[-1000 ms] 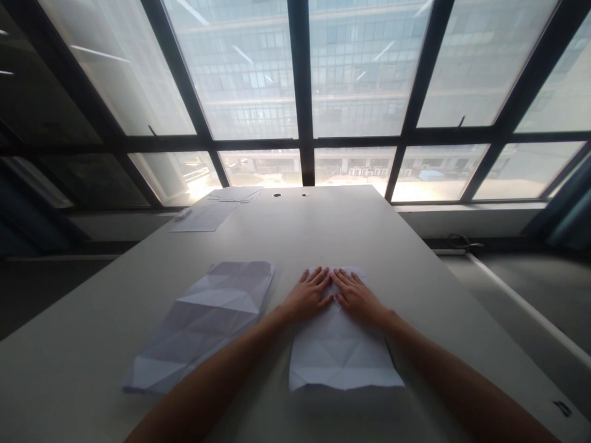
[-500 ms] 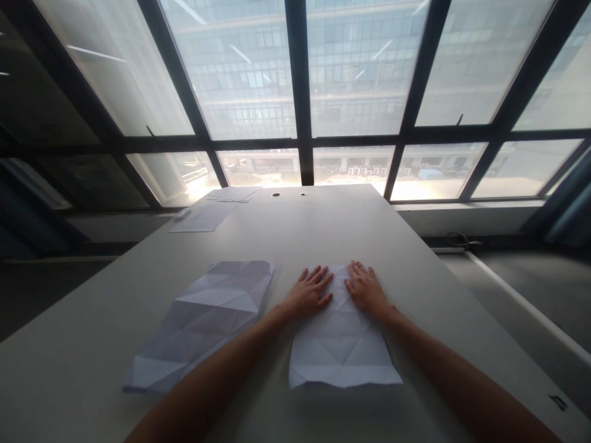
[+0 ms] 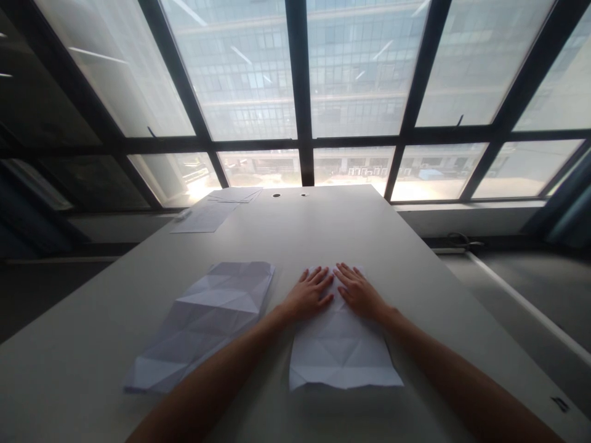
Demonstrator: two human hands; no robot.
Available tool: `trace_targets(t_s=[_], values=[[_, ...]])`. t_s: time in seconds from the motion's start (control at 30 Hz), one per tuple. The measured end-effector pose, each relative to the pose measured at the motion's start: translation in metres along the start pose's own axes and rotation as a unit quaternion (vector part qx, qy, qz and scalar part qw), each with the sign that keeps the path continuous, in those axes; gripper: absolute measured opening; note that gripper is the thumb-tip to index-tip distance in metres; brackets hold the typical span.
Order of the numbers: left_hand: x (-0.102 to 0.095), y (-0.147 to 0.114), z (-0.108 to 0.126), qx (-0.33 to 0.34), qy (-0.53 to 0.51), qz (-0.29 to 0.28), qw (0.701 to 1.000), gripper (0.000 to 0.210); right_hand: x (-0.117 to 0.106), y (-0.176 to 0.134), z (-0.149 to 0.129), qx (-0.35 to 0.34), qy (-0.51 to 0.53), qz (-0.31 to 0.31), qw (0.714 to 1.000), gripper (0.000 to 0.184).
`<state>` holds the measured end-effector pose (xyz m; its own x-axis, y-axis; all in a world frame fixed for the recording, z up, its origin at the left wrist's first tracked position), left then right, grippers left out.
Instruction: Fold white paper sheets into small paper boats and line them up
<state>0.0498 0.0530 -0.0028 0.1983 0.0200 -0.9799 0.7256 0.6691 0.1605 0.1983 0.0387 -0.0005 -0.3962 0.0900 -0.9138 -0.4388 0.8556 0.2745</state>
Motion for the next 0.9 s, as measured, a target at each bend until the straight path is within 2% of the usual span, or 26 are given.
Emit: trace_targets(t_s=[0.1, 0.23, 0.43, 0.63, 0.8, 0.9], values=[[-0.002, 0.0, 0.002, 0.007, -0.006, 0.006, 1.0, 0.062, 0.008, -0.002, -0.006, -0.022, 0.012, -0.05, 0.998, 0.06], [-0.003, 0.0, 0.003, 0.004, -0.006, 0.0, 1.0, 0.062, 0.014, -0.002, 0.003, 0.02, -0.01, -0.068, 0.997, 0.063], [0.0, -0.001, 0.001, -0.001, 0.004, -0.011, 1.0, 0.065, 0.014, -0.002, 0.012, 0.073, -0.049, -0.058, 0.994, 0.062], [0.003, -0.001, -0.003, -0.022, 0.015, -0.016, 1.0, 0.065, 0.011, -0.002, 0.032, 0.151, -0.089, -0.038, 0.984, 0.058], [0.005, -0.001, -0.013, -0.069, 0.029, -0.011, 0.997, 0.058, 0.007, -0.004, 0.052, 0.189, -0.113, -0.024, 0.975, 0.054], [0.006, -0.001, -0.018, -0.095, 0.036, -0.011, 0.995, 0.058, 0.001, -0.007, 0.064, 0.218, -0.126, 0.005, 0.968, 0.053]])
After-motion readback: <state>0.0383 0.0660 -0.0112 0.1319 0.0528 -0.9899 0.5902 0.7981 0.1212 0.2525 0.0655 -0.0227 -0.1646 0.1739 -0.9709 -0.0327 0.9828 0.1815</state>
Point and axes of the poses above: each hand's wrist, its own y-axis towards the middle knuckle, its own x-axis out of the palm, z = x × y, the point moved 6 cm from there along y, towards the middle knuckle
